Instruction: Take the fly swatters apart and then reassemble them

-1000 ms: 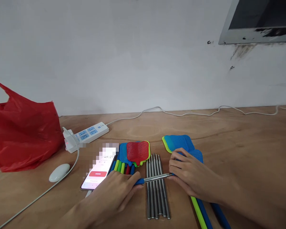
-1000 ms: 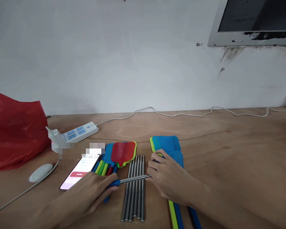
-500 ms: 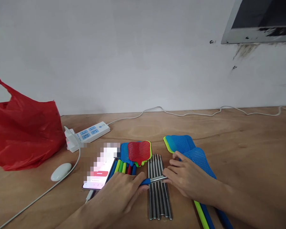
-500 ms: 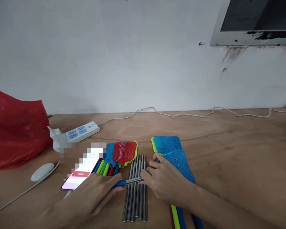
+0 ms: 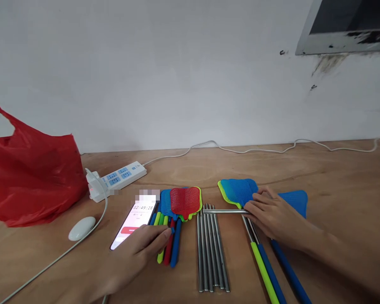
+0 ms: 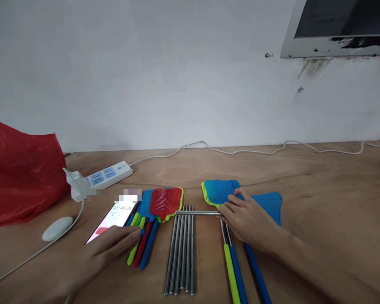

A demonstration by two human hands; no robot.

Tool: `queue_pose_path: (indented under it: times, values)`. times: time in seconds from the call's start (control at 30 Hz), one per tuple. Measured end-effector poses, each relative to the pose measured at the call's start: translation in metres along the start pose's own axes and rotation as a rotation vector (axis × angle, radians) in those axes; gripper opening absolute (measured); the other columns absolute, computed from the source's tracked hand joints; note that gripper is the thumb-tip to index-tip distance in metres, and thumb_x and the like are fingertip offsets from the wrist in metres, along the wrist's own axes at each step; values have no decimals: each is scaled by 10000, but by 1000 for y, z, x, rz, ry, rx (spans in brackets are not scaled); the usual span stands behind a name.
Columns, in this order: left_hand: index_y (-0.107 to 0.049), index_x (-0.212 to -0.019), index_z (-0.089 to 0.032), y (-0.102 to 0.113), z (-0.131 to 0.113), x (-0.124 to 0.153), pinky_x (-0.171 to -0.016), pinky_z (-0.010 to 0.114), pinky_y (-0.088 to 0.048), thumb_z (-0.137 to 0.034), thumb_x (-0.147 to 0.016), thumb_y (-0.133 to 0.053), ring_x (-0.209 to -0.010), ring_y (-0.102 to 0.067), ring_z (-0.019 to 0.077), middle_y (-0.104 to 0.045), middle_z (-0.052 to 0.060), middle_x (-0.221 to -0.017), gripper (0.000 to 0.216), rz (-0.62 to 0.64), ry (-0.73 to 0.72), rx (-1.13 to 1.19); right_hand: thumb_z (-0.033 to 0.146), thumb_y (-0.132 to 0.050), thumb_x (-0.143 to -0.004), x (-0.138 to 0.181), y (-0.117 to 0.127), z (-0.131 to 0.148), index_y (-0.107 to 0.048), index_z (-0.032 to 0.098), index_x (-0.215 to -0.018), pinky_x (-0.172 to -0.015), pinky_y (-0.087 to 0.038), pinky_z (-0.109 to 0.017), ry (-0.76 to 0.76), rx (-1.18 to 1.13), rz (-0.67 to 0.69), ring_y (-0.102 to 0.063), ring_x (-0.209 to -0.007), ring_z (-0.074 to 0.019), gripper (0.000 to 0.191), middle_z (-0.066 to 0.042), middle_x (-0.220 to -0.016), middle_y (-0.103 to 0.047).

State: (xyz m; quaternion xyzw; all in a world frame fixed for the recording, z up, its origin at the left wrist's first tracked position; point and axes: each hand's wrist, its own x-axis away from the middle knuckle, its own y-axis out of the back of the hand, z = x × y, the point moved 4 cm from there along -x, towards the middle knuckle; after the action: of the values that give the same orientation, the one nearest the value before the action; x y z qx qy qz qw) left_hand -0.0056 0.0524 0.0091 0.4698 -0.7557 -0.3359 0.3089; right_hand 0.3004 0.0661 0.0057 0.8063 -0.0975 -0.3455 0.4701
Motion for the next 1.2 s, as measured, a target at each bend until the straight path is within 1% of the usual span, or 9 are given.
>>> queue_pose_path:
  times: [0.1, 0.23, 0.37, 0.57, 0.7, 0.77, 0.87, 1.07, 1.2]
  values:
    - [-599, -738, -219, 3, -12, -6, -647, 308, -407, -508, -993, -296, -720, -613, 231, -645, 27, -733, 490, -82, -56, -242, 144, -475, -973, -5, 11, 3, -639, 153, -858, -891, -385, -439, 29, -41, -81, -540, -776, -227, 200, -60, -773, -640]
    - [-581, -731, -211, 8, -23, -16, -558, 301, -295, -446, -999, -333, -658, -609, 237, -642, 47, -707, 434, -137, 78, -536, 89, -554, -925, -16, 29, 8, -664, 158, -967, -909, -413, -458, 91, -86, -191, -546, -859, -228, 137, -78, -893, -657]
    - [-613, -728, -206, 9, -22, -26, -536, 302, -239, -435, -1002, -367, -709, -653, 277, -664, 75, -712, 434, -129, 184, -729, 19, -608, -873, -16, 34, 6, -659, 165, -1049, -841, -449, -447, 121, -143, -298, -528, -923, -243, 235, -102, -973, -619]
    - [-651, -693, -194, 1, -14, -32, -533, 312, -256, -429, -1007, -365, -736, -678, 305, -689, 107, -752, 484, -80, 223, -790, 23, -611, -888, -13, 23, 8, -667, 185, -1020, -741, -431, -375, 101, -162, -343, -451, -723, -176, 217, 1, -701, -504]
    - [-635, -646, -201, 1, -11, -29, -523, 308, -218, -426, -1006, -378, -681, -658, 276, -667, 86, -694, 496, -54, 193, -747, 54, -619, -902, -18, 24, 9, -678, 200, -1039, -727, -399, -372, 19, -161, -353, -512, -718, -178, 208, -7, -718, -640]
    - [-614, -623, -203, 2, -10, -27, -525, 307, -199, -426, -1002, -394, -664, -643, 262, -648, 75, -664, 492, -55, 177, -735, 45, -594, -911, -20, 25, 9, -673, 202, -1104, -712, -412, -350, -34, -290, -345, -562, -728, -170, 261, -18, -789, -704]
    - [-571, -600, -207, 6, -12, -27, -529, 305, -185, -452, -997, -399, -653, -620, 249, -628, 63, -643, 497, -87, 156, -717, 36, -544, -921, -20, 21, 8, -668, 239, -1164, -675, -452, -294, -164, -661, -309, -618, -719, -142, 340, -6, -844, -731]
    - [-490, -609, -212, 6, -16, -32, -534, 293, -200, -451, -990, -380, -560, -526, 195, -567, 12, -570, 463, -218, 24, -549, 306, -588, -948, -17, -6, 12, -644, 224, -889, -683, -515, -293, -665, -1552, -186, -670, -747, -166, 116, -26, -865, -713]
    - [-474, -667, -217, 0, -17, -32, -539, 278, -263, -432, -985, -391, -506, -454, 154, -484, -34, -533, 393, -328, -151, -354, 389, -780, -787, -21, -14, 15, -468, 230, -781, -474, -420, -195, -1003, -1818, -227, -536, -474, -83, 350, 72, -616, -593]
